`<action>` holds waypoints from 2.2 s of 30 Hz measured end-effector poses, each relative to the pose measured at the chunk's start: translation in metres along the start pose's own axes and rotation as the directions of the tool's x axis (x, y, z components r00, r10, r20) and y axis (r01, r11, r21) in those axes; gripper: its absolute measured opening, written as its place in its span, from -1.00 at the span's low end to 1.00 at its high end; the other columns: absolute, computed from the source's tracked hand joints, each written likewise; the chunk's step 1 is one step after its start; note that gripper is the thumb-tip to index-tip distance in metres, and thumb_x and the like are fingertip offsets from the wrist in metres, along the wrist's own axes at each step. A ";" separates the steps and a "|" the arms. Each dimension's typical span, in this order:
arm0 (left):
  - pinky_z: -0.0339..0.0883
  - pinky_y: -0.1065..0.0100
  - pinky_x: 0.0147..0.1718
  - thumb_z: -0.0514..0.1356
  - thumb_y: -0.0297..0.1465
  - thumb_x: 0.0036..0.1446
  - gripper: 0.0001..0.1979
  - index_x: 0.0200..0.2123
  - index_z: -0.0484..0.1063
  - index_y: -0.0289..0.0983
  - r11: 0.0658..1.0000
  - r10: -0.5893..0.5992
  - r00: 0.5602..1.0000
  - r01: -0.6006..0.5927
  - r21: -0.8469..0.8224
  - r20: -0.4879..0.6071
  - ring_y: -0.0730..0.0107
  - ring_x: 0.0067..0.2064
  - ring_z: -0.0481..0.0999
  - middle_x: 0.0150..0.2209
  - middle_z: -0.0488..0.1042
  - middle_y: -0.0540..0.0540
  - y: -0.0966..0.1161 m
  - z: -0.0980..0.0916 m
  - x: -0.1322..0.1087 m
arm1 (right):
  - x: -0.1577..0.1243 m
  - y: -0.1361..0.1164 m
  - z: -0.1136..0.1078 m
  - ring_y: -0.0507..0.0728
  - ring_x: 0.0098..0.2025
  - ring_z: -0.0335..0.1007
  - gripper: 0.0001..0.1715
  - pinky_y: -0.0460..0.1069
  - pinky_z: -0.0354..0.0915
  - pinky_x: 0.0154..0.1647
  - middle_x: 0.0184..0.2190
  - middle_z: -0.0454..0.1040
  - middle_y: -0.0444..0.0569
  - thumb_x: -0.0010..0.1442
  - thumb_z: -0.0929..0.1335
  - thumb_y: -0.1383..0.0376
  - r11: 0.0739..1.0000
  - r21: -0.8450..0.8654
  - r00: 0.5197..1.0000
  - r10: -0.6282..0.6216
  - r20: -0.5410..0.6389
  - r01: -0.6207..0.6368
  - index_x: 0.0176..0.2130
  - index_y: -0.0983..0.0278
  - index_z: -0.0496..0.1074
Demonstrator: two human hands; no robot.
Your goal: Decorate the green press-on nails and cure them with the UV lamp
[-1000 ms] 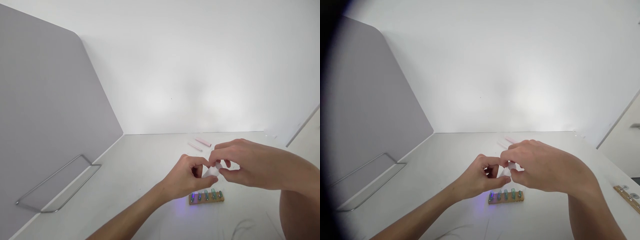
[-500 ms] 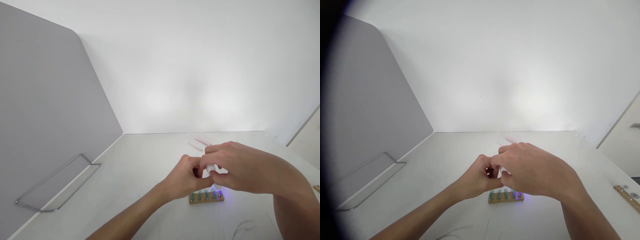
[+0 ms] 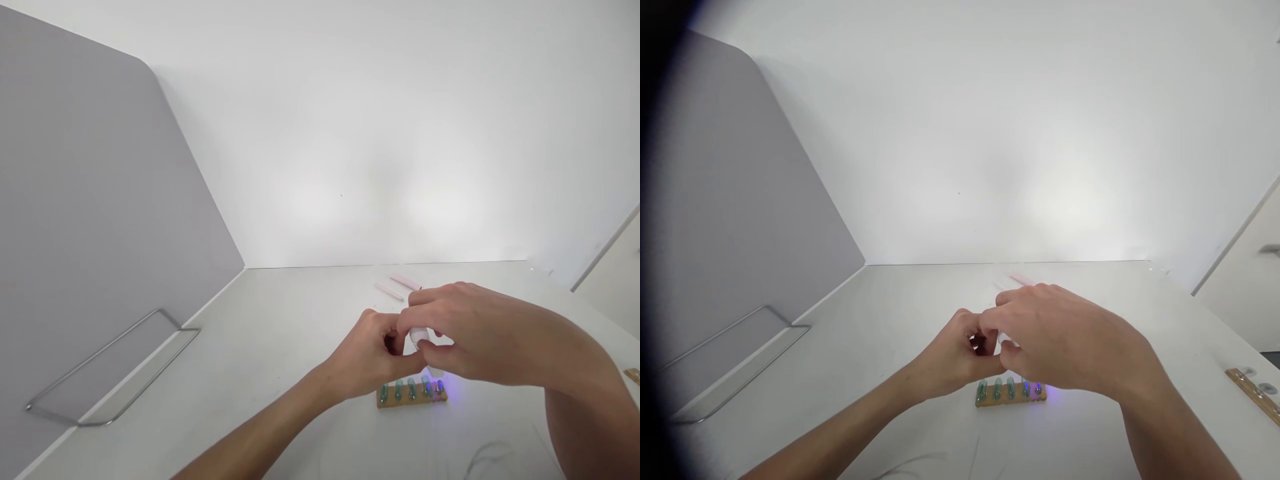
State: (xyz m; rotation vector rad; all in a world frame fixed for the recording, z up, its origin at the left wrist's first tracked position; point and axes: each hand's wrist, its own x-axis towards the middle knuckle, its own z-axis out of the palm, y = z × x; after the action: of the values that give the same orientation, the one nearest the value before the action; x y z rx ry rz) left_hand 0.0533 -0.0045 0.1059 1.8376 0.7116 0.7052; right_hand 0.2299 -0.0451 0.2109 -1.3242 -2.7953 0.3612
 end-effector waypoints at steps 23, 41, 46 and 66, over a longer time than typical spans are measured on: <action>-0.11 0.38 -0.58 0.27 -0.47 -0.02 -0.63 -0.63 0.08 -0.27 1.000 0.005 1.000 -0.005 0.030 -0.010 0.54 -0.58 -0.01 -0.69 0.03 0.15 0.001 -0.002 -0.003 | -0.001 0.000 -0.001 0.09 -0.38 0.39 -0.73 0.00 0.16 -0.41 -0.37 0.49 -0.12 0.21 0.25 0.49 0.999 0.040 0.999 0.033 0.019 -0.033 -0.34 0.20 0.47; -0.10 0.37 -0.58 0.28 -0.49 0.00 -0.61 -0.64 0.07 -0.27 1.000 0.023 0.999 -0.022 0.012 -0.028 0.53 -0.58 -0.02 -0.68 -0.01 0.15 0.002 -0.002 -0.005 | -0.002 -0.002 -0.002 0.11 -0.32 0.40 -0.72 0.00 0.17 -0.41 -0.33 0.51 -0.15 0.24 0.25 0.45 0.996 0.057 0.997 0.070 0.014 -0.071 -0.28 0.15 0.49; -0.10 0.36 -0.58 0.31 -0.43 0.04 -0.62 -0.62 0.14 -0.26 1.000 0.030 0.999 -0.030 0.005 -0.041 0.52 -0.58 -0.03 -0.68 -0.03 0.15 0.002 -0.003 -0.006 | -0.003 0.000 -0.003 0.13 -0.26 0.42 -0.71 0.01 0.20 -0.36 -0.27 0.55 -0.13 0.26 0.24 0.44 0.994 0.066 0.996 0.086 0.023 -0.087 -0.25 0.15 0.51; -0.13 0.38 -0.59 0.28 -0.45 0.01 -0.68 -0.62 0.17 -0.26 1.000 0.013 1.000 -0.013 0.001 -0.023 0.52 -0.57 -0.03 -0.69 -0.01 0.15 -0.001 0.002 -0.002 | -0.002 -0.002 -0.002 0.10 -0.32 0.41 -0.71 0.00 0.18 -0.38 -0.34 0.55 -0.18 0.18 0.25 0.51 0.998 0.032 0.999 0.045 -0.005 -0.045 -0.33 0.18 0.46</action>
State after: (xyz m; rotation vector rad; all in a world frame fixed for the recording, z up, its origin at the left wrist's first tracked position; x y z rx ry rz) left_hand 0.0531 -0.0073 0.1036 1.8389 0.7155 0.7358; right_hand 0.2302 -0.0473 0.2129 -1.3811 -2.7470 0.4018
